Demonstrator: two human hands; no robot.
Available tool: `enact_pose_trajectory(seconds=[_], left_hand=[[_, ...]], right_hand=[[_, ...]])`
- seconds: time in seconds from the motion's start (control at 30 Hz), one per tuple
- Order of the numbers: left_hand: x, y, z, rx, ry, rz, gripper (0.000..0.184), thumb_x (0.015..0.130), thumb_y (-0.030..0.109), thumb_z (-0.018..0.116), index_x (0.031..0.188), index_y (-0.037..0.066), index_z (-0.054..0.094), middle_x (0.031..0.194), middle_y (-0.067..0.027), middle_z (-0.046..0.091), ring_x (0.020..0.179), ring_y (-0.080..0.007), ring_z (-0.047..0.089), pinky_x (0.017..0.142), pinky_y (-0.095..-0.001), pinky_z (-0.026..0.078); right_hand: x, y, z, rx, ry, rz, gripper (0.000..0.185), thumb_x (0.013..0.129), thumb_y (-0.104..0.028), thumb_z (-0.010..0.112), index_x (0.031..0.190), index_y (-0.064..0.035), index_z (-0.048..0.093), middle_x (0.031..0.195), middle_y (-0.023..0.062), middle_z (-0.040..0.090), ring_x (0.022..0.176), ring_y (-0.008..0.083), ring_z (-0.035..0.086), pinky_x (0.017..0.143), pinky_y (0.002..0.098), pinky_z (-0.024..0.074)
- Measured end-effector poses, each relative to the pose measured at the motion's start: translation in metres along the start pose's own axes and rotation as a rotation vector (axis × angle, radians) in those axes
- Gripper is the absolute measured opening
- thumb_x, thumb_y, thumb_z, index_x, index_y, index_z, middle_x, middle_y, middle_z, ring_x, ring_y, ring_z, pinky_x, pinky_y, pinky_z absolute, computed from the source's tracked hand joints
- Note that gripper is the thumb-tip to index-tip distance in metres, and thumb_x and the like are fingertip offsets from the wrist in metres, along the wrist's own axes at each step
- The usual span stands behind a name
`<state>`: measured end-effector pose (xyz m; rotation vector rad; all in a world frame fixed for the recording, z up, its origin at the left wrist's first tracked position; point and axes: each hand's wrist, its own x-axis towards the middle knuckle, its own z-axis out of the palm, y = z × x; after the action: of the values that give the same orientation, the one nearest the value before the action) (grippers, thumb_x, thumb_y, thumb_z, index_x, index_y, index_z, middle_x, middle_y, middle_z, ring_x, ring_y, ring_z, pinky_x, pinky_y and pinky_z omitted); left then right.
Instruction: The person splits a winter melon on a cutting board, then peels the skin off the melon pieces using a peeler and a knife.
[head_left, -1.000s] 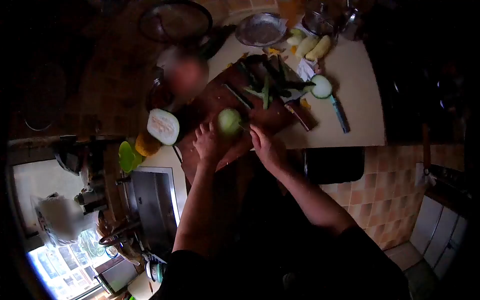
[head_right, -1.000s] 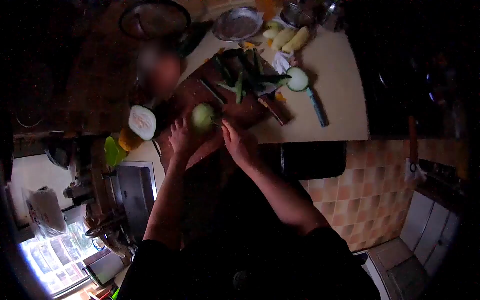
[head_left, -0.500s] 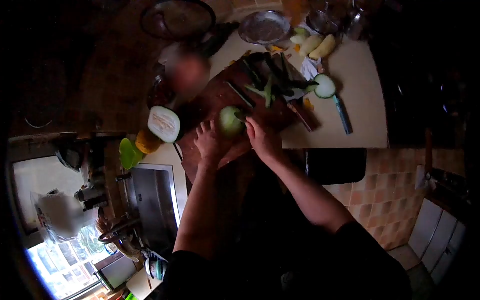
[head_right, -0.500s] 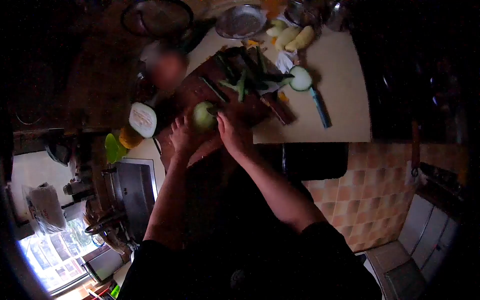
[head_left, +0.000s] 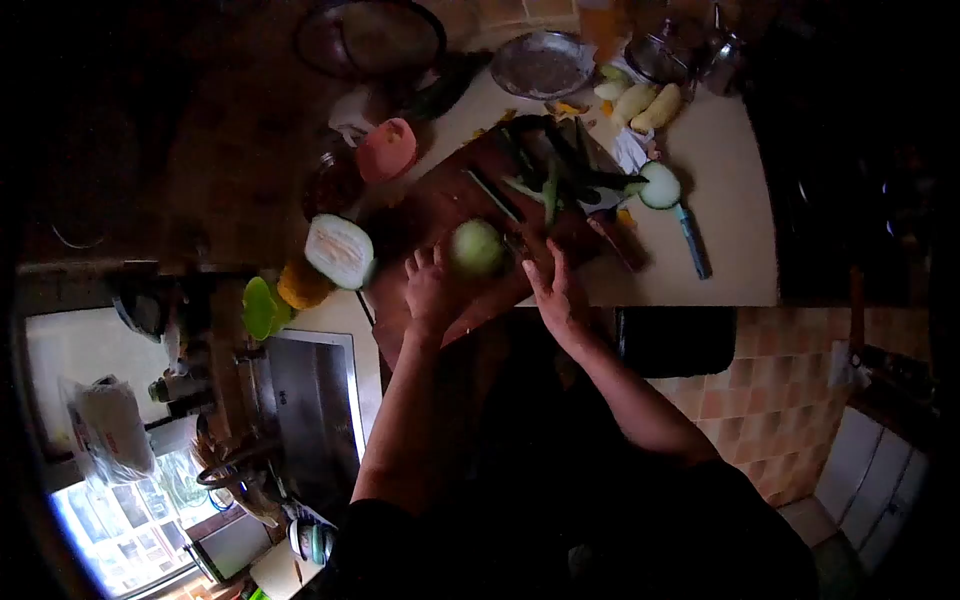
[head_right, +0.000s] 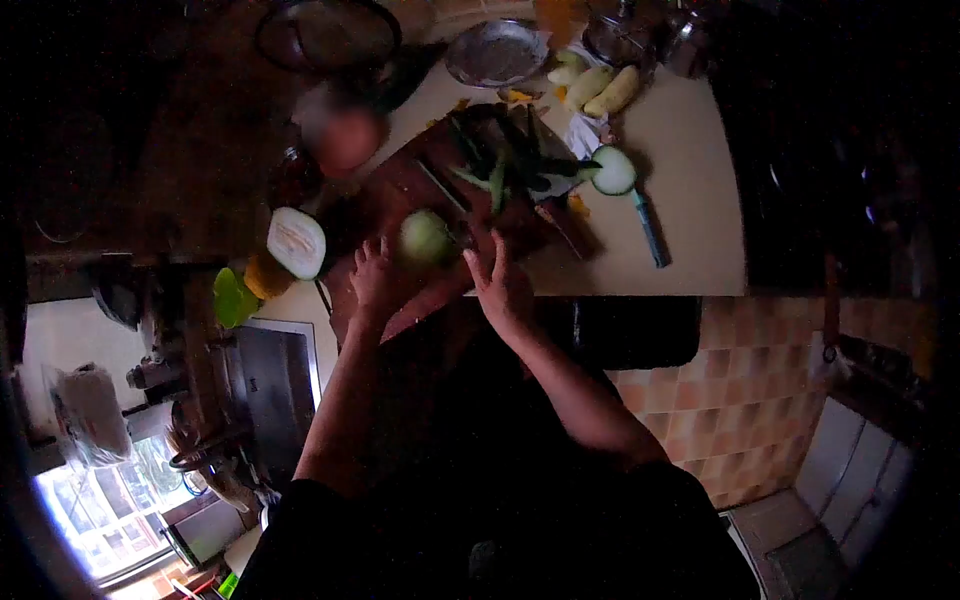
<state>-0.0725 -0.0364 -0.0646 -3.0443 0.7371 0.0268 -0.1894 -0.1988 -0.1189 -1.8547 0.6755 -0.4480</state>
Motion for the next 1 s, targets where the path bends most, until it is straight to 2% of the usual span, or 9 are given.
enact_pose_trajectory(seconds=[0.13,0.2,0.27,0.33,0.43,0.53,0.73,0.83,1.0], left_hand=[[0.018,-0.035,0.016,-0.162,-0.049,0.018,0.082,0.081,0.059,0.077,0.143,0.011,0.055,0.133,-0.019,0.06,0.111,-0.0435,0.06,0.089,-0.0497,0.055],[0.031,-0.067,0.034,0.133,0.062,0.371,0.071,0.086,0.051,0.076,0.14,0.008,0.058,0.13,-0.0194,0.063,0.111,-0.0398,0.062,0.088,-0.047,0.055],[0.039,-0.078,0.046,-0.053,-0.072,0.296,0.061,0.091,0.043,0.074,0.138,0.006,0.059,0.129,-0.0195,0.064,0.112,-0.0345,0.063,0.087,-0.0437,0.056],[0.043,-0.036,-0.023,-0.704,-0.445,-0.225,0.052,0.096,0.034,0.071,0.138,0.005,0.06,0.128,-0.0195,0.066,0.115,-0.0278,0.064,0.087,-0.0399,0.056],[0.049,-0.054,0.016,-0.8,-0.453,-0.046,0.045,0.098,0.024,0.07,0.137,0.003,0.061,0.128,-0.0162,0.068,0.115,-0.019,0.064,0.09,-0.0351,0.055],[0.043,-0.056,0.031,-1.248,-0.308,0.032,0.046,0.096,0.018,0.073,0.137,0.003,0.06,0.13,-0.0129,0.068,0.117,-0.0191,0.063,0.094,-0.0348,0.055],[0.037,-0.049,-0.002,-1.503,-0.5,-0.135,0.054,0.094,0.015,0.076,0.141,0.002,0.056,0.133,-0.0121,0.065,0.119,-0.0197,0.062,0.097,-0.0346,0.053],[0.019,-0.029,-0.041,-1.579,-0.528,-0.365,0.065,0.092,0.017,0.079,0.148,0.002,0.048,0.133,-0.0112,0.064,0.12,-0.0203,0.062,0.097,-0.0357,0.054],[0.007,-0.024,-0.034,-1.784,-0.569,-0.297,0.072,0.089,0.014,0.082,0.15,0.005,0.046,0.136,-0.0105,0.062,0.121,-0.0225,0.061,0.1,-0.0375,0.053]], right_hand=[[0.01,-0.006,0.012,0.189,-0.143,0.241,0.045,0.104,-0.044,0.057,0.124,-0.0045,0.067,0.1,0.0215,0.074,0.095,0.0431,0.07,0.083,0.0497,0.0534],[0.008,-0.006,0.03,0.253,-0.076,0.172,0.048,0.104,-0.045,0.057,0.124,-0.003,0.066,0.099,0.021,0.074,0.095,0.0428,0.07,0.083,0.0489,0.0528],[0.003,-0.009,0.04,0.211,-0.086,0.289,0.046,0.103,-0.044,0.06,0.116,0.0001,0.066,0.099,0.0168,0.073,0.095,0.0316,0.07,0.085,0.0427,0.0525],[-0.003,-0.015,0.049,0.204,-0.049,0.322,0.046,0.102,-0.043,0.064,0.111,0.0017,0.066,0.099,0.0141,0.072,0.095,0.0251,0.068,0.086,0.0391,0.0521],[-0.009,-0.026,0.056,0.22,0.026,0.275,0.046,0.099,-0.043,0.069,0.111,0.0014,0.064,0.101,0.0123,0.069,0.094,0.0232,0.066,0.086,0.0379,0.0514],[-0.014,-0.03,0.064,0.224,0.046,0.274,0.047,0.095,-0.042,0.075,0.113,0.0001,0.062,0.104,0.0103,0.068,0.097,0.0223,0.064,0.089,0.0369,0.0504],[-0.014,-0.017,0.078,0.326,0.103,0.261,0.046,0.093,-0.037,0.078,0.117,-0.0021,0.06,0.108,0.0056,0.065,0.103,0.0174,0.061,0.093,0.0342,0.0479],[-0.011,-0.01,0.078,0.428,0.043,0.349,0.045,0.094,-0.037,0.078,0.12,-0.0034,0.061,0.108,0.0046,0.065,0.104,0.0163,0.06,0.093,0.0332,0.0476],[0.003,0.009,0.077,0.393,-0.094,0.328,0.046,0.094,-0.041,0.077,0.12,-0.0048,0.064,0.111,0.0034,0.065,0.107,0.0161,0.06,0.095,0.0322,0.047]])
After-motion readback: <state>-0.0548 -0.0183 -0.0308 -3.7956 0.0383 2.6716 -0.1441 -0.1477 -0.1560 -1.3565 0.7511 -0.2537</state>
